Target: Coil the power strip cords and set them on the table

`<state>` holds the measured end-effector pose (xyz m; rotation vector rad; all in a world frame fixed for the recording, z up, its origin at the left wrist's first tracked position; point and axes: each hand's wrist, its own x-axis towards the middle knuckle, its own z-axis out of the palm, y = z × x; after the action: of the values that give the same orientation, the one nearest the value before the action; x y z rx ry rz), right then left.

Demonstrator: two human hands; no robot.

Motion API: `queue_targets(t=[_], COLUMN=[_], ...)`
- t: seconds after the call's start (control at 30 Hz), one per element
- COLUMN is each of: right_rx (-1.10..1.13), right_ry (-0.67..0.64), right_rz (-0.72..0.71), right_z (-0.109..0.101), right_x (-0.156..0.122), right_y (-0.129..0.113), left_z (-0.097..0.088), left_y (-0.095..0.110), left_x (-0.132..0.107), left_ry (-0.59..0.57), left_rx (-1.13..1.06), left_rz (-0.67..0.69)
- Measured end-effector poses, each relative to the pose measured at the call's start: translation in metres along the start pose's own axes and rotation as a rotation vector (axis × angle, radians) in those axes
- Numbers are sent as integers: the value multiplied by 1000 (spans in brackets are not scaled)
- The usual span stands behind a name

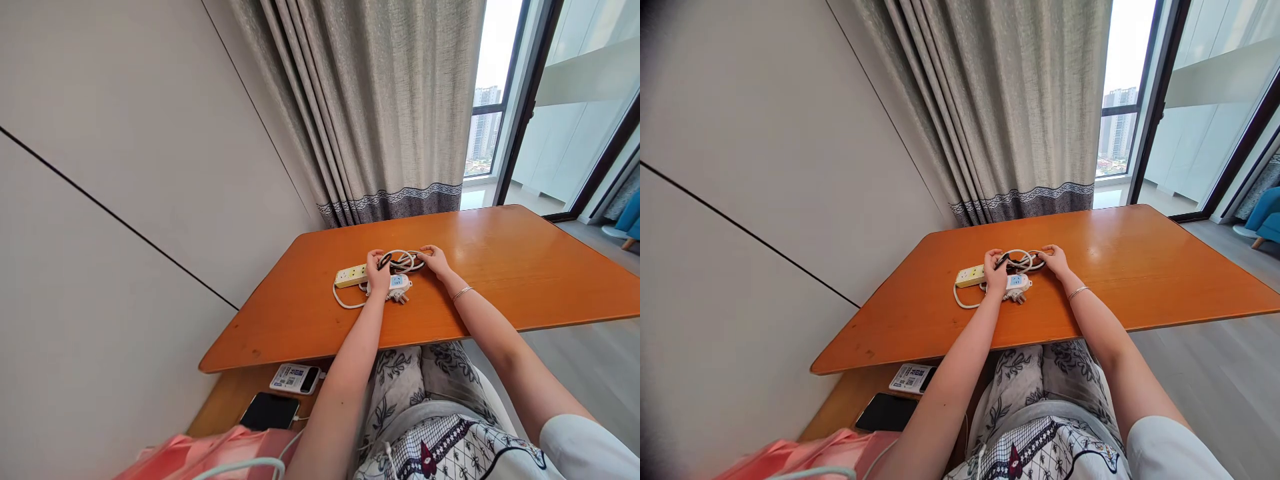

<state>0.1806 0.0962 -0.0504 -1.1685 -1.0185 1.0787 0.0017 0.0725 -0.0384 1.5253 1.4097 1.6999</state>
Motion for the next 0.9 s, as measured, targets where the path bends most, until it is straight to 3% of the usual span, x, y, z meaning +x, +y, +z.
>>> queue_targets(t=[0.17,0.3,0.37,0.53,0.6,0.67,0.77,0.9], right_rx=[100,226,293,423,487,533,518,496], right_ry=[42,107,123,96,42,-3,-23,-71], right_rz=[9,8,3,-15,-19,-29,-63,-93], right_z=[-1,-4,-9,-23,-25,-25,-23,-21], right_x=[3,10,13,16,14,12,8,4], right_y=[1,-1,-5,-19,-24,-27,-28,-27], left_z=[1,-1,-4,-12,-13,-12,-6,0], left_y=[-6,-5,-2,12,14,13,5,-2], left_x=[6,10,8,-7,-11,-11,-9,-9], left_ry=[140,93,-22,-562,-690,-699,-587,-557], left_rx=[-135,-151,-122,51,86,61,-2,70], left_rz=[7,15,46,243,264,198,104,136])
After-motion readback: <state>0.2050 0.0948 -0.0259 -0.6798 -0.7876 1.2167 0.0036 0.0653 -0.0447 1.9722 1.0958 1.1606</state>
